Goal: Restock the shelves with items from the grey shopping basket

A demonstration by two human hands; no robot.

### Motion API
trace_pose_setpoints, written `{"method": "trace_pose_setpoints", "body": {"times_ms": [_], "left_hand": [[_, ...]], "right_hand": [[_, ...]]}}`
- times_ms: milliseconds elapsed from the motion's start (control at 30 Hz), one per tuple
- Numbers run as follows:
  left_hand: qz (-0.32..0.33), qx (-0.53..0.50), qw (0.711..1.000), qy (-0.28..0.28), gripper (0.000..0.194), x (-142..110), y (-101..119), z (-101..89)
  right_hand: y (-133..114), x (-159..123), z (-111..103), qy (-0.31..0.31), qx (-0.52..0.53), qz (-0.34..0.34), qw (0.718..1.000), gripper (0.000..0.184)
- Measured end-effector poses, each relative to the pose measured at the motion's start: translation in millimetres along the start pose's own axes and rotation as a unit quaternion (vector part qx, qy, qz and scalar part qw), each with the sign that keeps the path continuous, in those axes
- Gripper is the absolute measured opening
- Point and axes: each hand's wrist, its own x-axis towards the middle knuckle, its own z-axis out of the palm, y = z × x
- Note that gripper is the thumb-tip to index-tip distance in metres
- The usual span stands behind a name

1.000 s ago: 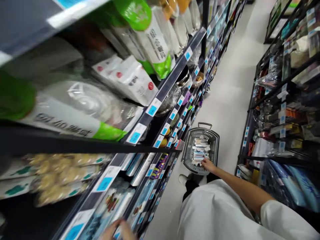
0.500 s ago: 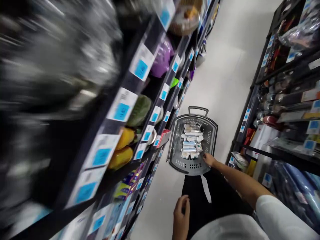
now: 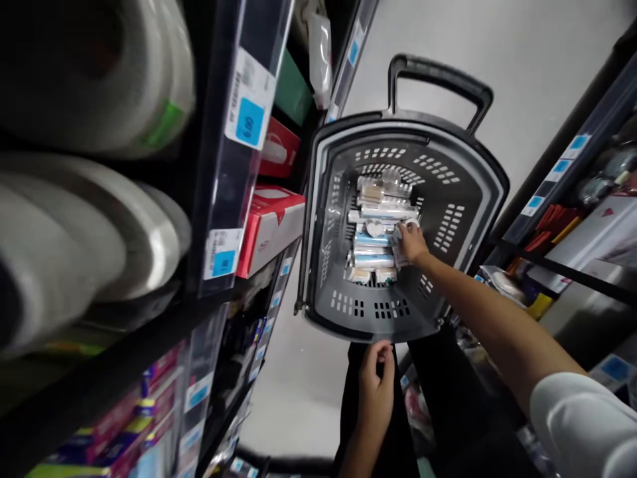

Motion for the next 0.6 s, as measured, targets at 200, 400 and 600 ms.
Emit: {"method": "trace_pose_setpoints", "body": {"times_ms": [200, 400, 600], "left_hand": [[-0.060, -0.108, 0.992, 0.025, 0.038, 14, 7, 6.9], [-0.166, -0.429, 0.887, 0.025, 0.063, 32, 38, 8.7], [-0.199, -0.419, 0.881, 0.087, 0.063, 33, 42, 9.4]], "right_hand": [[-18, -40, -16, 0.089, 0.032, -0.026, 0.995, 0.052], [-64, -168, -21, 0.160, 0.195, -0.237, 0.938, 0.033], [-64, -229, -21, 0.099, 0.176, -0.451, 0.869, 0.024]]}}
